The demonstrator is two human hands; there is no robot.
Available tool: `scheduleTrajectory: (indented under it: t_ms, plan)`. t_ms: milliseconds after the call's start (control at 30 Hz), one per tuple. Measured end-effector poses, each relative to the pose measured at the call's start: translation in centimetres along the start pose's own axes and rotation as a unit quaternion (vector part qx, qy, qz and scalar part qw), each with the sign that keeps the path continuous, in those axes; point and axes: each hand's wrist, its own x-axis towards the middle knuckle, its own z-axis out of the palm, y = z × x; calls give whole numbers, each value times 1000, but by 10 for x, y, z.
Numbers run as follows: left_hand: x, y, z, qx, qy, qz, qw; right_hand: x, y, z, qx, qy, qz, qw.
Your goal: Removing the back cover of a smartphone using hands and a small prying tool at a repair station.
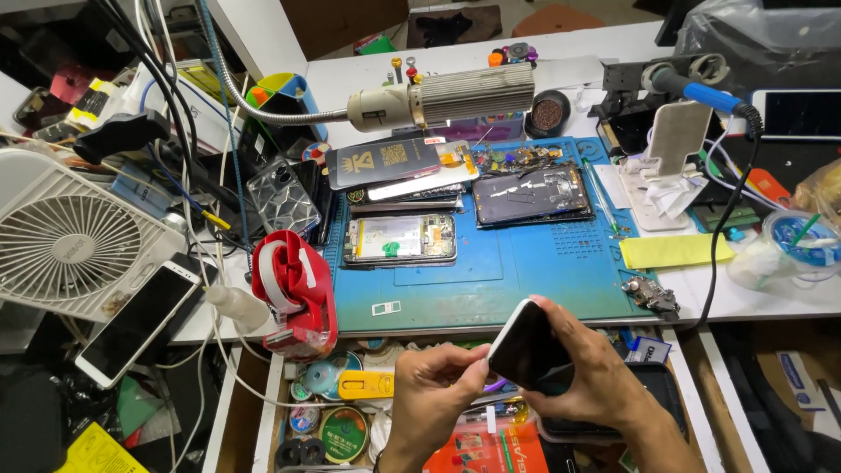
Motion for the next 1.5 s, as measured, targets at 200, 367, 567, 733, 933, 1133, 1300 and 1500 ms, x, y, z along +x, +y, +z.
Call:
scheduleTrajectory:
  t_ms: [200,367,567,733,933,1133,1300,1500]
  plan:
    - [4,1,1,-72,-10,-86,994,5,-9,-11,-29,-8,-12,999]
    - [3,2,1,-73,30,-47,996,8,-31,5,114,-23,119,986]
    - [1,4,5,-67,11,-18,998,18,-57,23,420,0,266,868]
    - [4,8,8,-77,29,-64,995,17,-52,32,483,15,279,830]
    - [7,16,7,-58,64,-113,990,21,-63,31,454,4,320,832]
    - [10,9,6,-46,75,-105,991,24,-65,30,431,-1,334,838]
    - [10,0,8,-78,85,-106,988,24,-70,28,322,27,319,891]
    - [10,-1,10,-120,54,-121,984,22,-59,33,366,47,279,887]
